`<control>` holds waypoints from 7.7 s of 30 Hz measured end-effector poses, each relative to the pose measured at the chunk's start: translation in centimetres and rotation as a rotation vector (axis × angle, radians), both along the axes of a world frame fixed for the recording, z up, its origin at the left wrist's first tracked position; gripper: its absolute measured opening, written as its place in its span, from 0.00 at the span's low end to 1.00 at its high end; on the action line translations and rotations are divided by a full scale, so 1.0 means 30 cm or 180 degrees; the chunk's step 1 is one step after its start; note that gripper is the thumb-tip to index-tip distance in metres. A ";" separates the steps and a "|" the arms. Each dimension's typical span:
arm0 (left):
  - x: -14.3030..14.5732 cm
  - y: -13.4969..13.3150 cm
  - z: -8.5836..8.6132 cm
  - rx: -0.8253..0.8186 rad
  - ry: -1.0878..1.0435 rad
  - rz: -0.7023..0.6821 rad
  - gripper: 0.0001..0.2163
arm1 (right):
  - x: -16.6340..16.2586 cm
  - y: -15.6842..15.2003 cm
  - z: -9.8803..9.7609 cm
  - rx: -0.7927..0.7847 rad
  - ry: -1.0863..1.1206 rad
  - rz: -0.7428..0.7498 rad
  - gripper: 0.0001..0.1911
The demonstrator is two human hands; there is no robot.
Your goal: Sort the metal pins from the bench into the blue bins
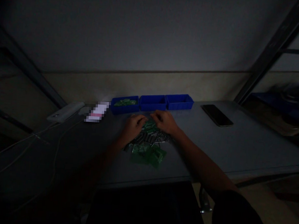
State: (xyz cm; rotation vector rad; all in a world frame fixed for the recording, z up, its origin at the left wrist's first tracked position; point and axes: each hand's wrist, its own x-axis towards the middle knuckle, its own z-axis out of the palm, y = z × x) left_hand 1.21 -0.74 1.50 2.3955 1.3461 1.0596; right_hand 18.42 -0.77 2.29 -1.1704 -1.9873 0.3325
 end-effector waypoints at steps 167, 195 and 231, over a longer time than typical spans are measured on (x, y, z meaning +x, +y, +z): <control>0.039 -0.007 0.029 -0.0415 0.1729 -0.0104 0.06 | 0.253 0.196 -0.090 0.0052 -0.0008 -0.2609 0.17; 0.089 -0.092 0.044 -0.0167 0.1621 -0.0765 0.10 | 0.184 0.169 -0.100 -0.0079 -0.0438 -0.1196 0.19; 0.047 0.022 0.038 -0.1515 -0.2517 -0.0098 0.05 | 0.034 0.039 -0.022 -0.0322 0.0426 0.0357 0.11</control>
